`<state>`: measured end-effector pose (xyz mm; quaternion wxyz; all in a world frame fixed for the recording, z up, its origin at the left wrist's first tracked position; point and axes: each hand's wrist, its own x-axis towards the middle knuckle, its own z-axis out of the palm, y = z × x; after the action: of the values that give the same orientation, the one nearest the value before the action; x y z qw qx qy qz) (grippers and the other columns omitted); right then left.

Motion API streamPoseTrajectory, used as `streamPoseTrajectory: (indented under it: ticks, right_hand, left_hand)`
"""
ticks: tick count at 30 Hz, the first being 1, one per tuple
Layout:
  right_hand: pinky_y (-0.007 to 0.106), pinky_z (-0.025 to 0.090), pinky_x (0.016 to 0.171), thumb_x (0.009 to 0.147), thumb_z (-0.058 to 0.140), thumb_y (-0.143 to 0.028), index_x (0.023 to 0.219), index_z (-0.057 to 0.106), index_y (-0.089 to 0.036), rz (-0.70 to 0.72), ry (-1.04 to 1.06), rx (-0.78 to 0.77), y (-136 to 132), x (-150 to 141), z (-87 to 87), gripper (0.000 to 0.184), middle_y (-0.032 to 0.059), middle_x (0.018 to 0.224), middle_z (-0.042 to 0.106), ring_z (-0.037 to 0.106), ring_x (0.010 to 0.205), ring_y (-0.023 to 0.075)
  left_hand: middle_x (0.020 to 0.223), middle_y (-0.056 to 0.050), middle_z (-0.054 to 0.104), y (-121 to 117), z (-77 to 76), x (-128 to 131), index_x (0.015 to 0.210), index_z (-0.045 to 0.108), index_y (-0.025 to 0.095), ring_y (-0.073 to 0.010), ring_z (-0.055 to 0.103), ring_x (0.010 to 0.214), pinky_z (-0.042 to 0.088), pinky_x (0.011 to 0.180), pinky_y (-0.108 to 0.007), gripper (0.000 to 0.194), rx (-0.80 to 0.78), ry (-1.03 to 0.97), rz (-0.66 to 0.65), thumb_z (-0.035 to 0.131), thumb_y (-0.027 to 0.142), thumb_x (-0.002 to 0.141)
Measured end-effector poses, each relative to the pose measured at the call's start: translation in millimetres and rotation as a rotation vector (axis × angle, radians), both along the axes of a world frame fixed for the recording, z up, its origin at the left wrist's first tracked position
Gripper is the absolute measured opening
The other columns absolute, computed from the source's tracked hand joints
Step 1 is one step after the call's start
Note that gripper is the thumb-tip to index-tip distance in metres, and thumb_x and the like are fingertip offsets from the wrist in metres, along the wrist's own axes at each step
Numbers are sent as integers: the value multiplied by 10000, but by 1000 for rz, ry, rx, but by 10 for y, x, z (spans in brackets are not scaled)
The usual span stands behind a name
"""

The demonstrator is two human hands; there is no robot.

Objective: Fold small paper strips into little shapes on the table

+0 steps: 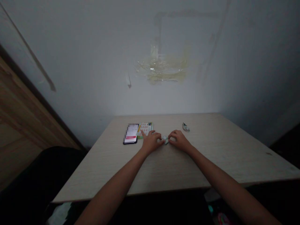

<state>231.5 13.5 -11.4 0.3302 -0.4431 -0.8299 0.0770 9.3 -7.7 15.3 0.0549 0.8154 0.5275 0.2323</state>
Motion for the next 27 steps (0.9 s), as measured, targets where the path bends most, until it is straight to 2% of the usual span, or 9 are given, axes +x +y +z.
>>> streamPoseTrajectory:
  ticks: [8,23,27]
  right_hand:
    - [379,412,948,776,704,-221,940,711,-239,-26,-28,-25,-23,-19,8,165,58,1017,605,536,1017,223]
    - [405,423,952,823,668,-250,890,757,-235,1,64,-42,95,31,-87,113,67,979,648,575,988,225]
    - [406,418,960,802,683,-230,873,759,-238,-24,65,-37,84,12,-91,104,69,988,645,572,998,230]
  left_hand:
    - [1133,10,716,-41,-22,59,864,664,275,-315,447,1310,-176,1035,-779,253,12,4,29,651,525,831]
    - [1210,-28,671,-88,-12,106,1019,627,288,-295,474,1261,-40,1065,-800,294,-47,-29,77,665,508,827]
    - [1256,-8,656,-85,-21,103,1004,670,310,-315,451,1282,-55,1043,-818,262,-50,-7,55,655,510,835]
